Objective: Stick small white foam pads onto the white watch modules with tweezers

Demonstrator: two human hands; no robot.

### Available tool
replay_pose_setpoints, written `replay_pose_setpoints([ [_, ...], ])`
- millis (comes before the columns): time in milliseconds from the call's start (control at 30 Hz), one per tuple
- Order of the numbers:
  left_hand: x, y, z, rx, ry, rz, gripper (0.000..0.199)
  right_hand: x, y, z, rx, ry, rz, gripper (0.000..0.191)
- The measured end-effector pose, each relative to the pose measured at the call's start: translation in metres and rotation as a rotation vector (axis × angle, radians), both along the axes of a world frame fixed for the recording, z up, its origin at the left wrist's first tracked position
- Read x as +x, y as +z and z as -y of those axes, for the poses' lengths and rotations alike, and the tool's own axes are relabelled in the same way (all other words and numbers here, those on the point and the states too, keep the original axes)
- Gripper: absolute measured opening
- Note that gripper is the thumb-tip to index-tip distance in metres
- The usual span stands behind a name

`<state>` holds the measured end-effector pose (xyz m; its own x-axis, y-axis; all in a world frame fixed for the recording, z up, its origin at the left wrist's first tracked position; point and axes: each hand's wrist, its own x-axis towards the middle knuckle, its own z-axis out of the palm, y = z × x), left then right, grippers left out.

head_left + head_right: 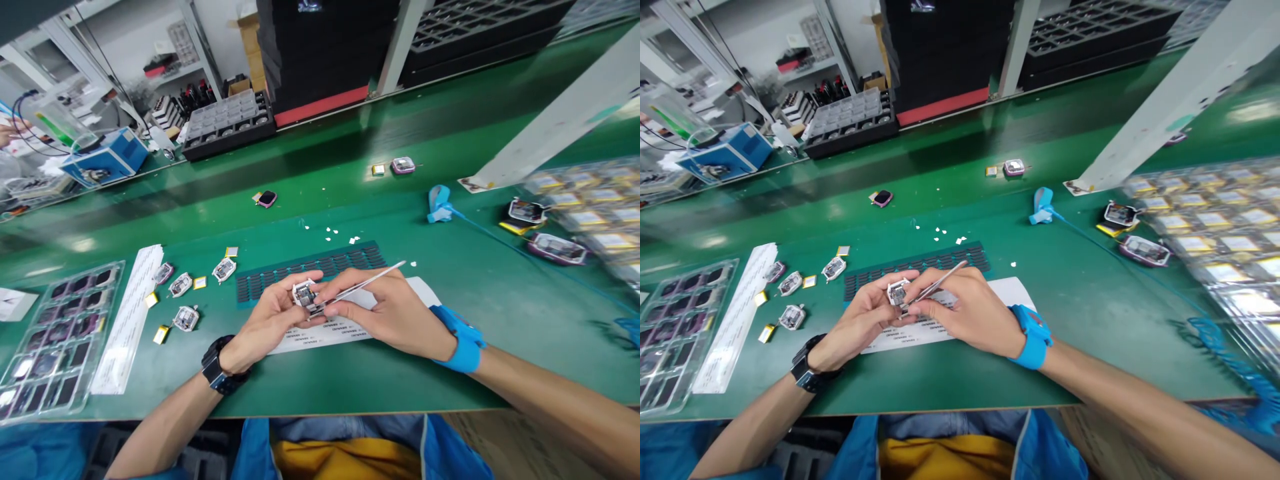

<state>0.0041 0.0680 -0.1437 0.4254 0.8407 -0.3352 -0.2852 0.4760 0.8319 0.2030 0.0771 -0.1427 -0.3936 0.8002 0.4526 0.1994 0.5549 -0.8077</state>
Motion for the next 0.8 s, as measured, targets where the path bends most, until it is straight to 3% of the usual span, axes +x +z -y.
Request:
replay_pose_setpoints([
  [167,-0.0006,0.0028,0.0013,0.001,0.006,0.010,0.052,0.0043,0.0036,0.0000,-0.073,0.027,-0.079,0.025],
  [533,-0.0004,0.0025,0.0019,-0.015,-0.001,0.018,0.056,0.0070,0.0007,0.0001,-0.066,0.060,-0.077,0.027],
  [800,-0.0004,0.0042,0.0019,-0.026,0.011,0.038,0.056,0.0097,-0.0021,-0.0002,0.025,0.103,-0.026,0.014],
])
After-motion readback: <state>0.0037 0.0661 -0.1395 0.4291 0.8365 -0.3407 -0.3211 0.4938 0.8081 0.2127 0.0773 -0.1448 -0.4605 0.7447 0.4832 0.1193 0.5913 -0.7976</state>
